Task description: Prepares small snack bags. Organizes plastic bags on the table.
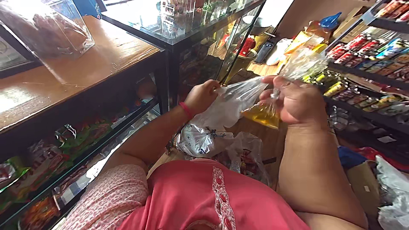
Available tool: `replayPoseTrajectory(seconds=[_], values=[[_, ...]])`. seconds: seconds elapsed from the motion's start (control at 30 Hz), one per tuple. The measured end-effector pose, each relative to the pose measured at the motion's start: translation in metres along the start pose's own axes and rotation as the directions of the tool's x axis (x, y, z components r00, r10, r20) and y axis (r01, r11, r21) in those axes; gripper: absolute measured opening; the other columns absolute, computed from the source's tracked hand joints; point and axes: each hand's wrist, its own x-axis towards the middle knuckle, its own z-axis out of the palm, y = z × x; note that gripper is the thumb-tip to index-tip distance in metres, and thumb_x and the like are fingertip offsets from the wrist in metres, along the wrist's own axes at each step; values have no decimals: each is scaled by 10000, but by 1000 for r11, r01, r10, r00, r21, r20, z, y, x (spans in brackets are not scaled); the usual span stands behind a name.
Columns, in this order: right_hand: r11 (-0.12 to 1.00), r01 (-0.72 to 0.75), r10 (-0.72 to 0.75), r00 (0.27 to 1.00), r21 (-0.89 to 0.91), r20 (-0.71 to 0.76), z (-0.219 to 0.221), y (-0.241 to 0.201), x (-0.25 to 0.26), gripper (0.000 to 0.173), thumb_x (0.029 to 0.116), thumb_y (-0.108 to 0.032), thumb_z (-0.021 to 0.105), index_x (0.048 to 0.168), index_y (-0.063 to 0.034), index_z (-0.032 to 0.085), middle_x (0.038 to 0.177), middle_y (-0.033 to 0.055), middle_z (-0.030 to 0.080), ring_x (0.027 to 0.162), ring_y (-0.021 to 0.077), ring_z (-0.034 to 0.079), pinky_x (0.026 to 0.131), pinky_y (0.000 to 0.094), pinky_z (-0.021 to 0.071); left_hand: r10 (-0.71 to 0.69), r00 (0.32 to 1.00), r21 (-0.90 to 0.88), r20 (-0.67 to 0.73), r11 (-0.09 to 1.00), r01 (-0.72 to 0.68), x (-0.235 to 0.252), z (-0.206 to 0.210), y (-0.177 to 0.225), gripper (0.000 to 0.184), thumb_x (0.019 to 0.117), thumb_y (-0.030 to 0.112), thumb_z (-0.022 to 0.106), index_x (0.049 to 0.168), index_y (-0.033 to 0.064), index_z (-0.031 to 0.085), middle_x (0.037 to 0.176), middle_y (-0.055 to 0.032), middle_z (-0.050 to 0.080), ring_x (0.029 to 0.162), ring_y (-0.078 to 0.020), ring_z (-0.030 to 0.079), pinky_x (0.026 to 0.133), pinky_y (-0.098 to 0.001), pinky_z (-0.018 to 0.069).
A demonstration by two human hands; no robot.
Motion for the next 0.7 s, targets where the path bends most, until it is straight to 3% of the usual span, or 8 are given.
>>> replayPoseTrajectory(seconds=[0.1,0.2,0.3,0.4,0.47,0.53,0.6,0.7], values=[[992,120,-110,975,41,-193,-5,-21,5,249,1120,-224,353,1135,-139,587,1034,-83,722,703,66,698,657,275,624,-252,963,-174,92,948,265,6,-22,18,349,1019,88,581,1349,-6,517,1038,-174,672,731,-196,682,666,-359,601],[897,354,-273,915,266,-298,13,-50,13,352,1134,-235,216,1177,-137,552,1048,-68,664,792,73,665,721,291,597,-348,927,-466,140,803,372,5,-32,36,396,1016,64,564,1392,22,446,979,-114,640,634,-123,614,566,-268,542],[704,442,-301,894,555,-331,65,-55,27,339,1142,-292,199,1293,-145,464,1045,-77,613,819,55,649,741,271,594,-340,935,-794,100,540,281,-8,-42,56,192,1009,24,516,1192,66,472,797,-24,595,532,-54,527,469,-189,461],[540,252,-220,963,803,-154,135,-23,30,328,1137,-313,230,1144,-207,541,891,-105,641,750,21,649,703,225,587,-348,931,-930,-114,367,23,-31,-64,64,99,1027,55,465,1094,107,515,775,4,612,567,-55,570,521,-203,515],[725,56,-163,982,687,92,173,5,4,341,1135,-349,237,1221,-205,535,905,-143,618,756,-52,614,698,145,536,-383,877,-923,-289,354,-150,-41,-84,63,123,1036,41,443,1120,103,508,785,5,602,540,-53,549,498,-192,504],[891,-50,-114,937,451,329,197,29,-19,353,1112,-276,349,1166,-77,636,872,-41,670,762,45,641,707,271,569,-385,840,-886,-383,410,-216,-48,-107,62,120,1048,37,431,1115,113,496,809,6,605,550,-41,551,498,-174,495],[966,-152,-27,747,211,664,201,33,-25,255,1056,-138,460,1084,4,670,891,23,711,837,82,684,804,316,596,-358,847,-846,-393,501,-181,-54,-129,70,110,1042,46,453,1118,108,502,811,4,624,559,-34,568,497,-168,497],[969,106,159,428,-224,890,194,-7,-9,222,1037,-167,543,1101,-3,677,969,37,690,900,63,648,851,300,552,-227,890,-758,-396,627,-177,-55,-161,96,107,1030,41,474,1109,93,521,793,11,619,572,-34,566,512,-167,490]])
